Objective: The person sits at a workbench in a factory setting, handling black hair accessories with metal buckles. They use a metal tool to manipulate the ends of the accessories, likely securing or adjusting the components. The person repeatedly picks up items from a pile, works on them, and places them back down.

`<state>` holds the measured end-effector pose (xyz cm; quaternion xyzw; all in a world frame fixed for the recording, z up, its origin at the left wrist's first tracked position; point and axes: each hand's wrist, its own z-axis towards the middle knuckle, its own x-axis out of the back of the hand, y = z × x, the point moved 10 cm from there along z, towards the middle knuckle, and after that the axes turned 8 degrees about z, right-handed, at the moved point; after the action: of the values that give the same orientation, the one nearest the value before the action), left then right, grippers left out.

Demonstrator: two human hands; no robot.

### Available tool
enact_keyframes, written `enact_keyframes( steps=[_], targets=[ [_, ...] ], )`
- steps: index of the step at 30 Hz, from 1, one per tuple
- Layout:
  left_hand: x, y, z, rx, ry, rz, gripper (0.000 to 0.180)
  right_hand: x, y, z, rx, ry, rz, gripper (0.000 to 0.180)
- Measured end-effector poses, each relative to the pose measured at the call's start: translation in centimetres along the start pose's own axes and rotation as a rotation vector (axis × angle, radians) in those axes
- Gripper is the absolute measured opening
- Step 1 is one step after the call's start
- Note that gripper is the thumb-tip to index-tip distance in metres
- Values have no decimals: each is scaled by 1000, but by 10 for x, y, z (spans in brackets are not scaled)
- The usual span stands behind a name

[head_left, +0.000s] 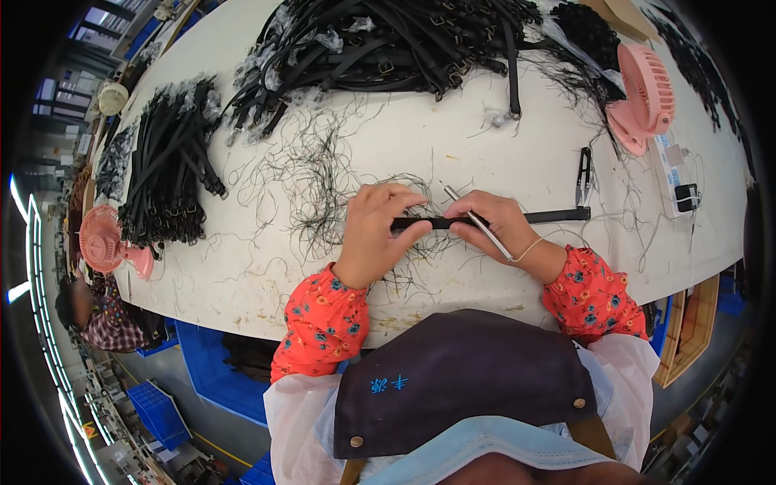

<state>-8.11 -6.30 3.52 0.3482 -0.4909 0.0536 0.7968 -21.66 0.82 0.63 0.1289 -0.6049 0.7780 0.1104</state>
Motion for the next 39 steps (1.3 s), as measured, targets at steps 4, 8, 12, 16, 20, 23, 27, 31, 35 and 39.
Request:
enact_keyframes(
  steps=[4,8,12,16,20,23,27,31,35,39],
  targets=[
    [-24,0,-2,-34,-3,-125,10,-1,0,-1,9,-6,19,20],
    [-17,-25,-8,184,98,-175,3,-1,2,-1,22,-2,-11,21],
    [24,-83,-22,451,385,-332,5,-1,2,-1,24,-6,-5,20],
    [97,-63,-19,167,716,155,19,0,2,-1,30,2,17,21],
    [94,-58,-12,113,409,174,37,2,1,-3,-10,-12,37,22],
    [61,-38,-12,49,102,40,41,6,-8,-2,50,19,25,21],
    [17,-14,-16,-34,-149,112,48,14,-30,-1,100,42,-27,21],
    [8,-22,-15,68,-192,-8,43,32,-49,-4,191,108,-51,23],
    [23,-24,-10,130,24,-215,31,50,-62,-7,254,182,-58,25],
    [14,-61,-20,307,-96,-206,19,71,-72,-12,299,271,-77,28]
  ],
)
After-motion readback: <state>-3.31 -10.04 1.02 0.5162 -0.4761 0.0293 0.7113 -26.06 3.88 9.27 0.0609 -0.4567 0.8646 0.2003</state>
